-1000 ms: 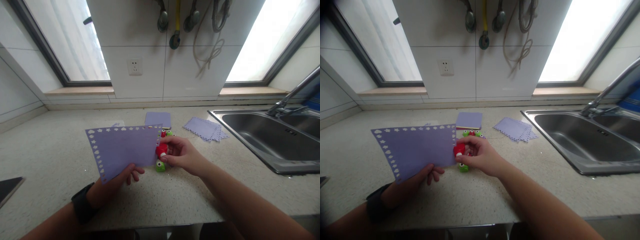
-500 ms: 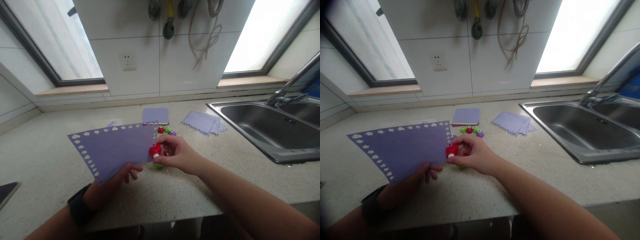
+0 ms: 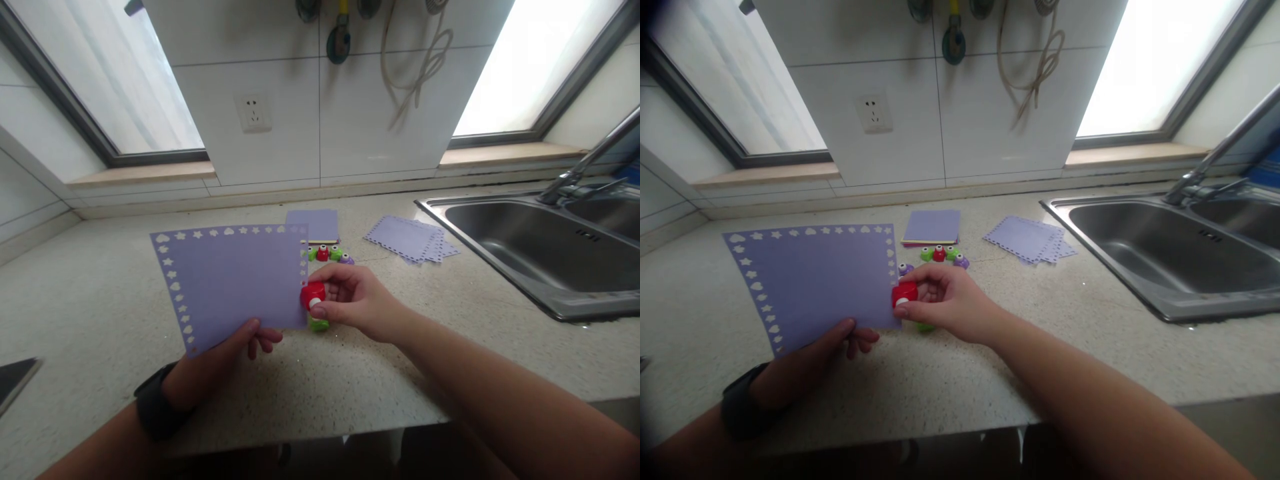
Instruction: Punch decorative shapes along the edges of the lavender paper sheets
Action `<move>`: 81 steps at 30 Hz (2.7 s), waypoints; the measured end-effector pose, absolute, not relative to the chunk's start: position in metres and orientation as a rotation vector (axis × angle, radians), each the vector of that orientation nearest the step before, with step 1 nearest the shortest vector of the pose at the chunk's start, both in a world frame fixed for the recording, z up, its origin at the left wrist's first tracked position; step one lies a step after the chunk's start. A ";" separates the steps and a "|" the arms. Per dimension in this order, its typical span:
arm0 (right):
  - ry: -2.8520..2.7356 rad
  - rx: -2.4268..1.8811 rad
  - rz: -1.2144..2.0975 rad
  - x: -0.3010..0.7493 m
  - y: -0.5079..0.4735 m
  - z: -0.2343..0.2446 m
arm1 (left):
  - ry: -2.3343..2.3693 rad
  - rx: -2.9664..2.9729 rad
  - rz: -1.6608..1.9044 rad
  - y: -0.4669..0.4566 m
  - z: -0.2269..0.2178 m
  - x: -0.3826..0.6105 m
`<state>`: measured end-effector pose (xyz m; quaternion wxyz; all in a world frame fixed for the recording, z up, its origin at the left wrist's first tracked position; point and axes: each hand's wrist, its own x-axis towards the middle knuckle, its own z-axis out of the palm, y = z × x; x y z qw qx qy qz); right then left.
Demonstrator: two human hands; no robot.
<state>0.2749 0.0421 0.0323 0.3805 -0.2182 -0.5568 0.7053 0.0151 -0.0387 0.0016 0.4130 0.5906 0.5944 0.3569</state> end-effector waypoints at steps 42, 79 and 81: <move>-1.363 -0.638 1.772 0.272 0.053 0.024 | 1.507 1.528 0.771 -0.040 0.010 0.017; -1.357 -0.650 1.759 0.273 0.053 0.024 | 1.475 1.547 0.751 -0.041 0.004 0.012; -1.354 -0.644 1.765 0.272 0.053 0.023 | 1.480 1.551 0.741 -0.041 0.005 0.013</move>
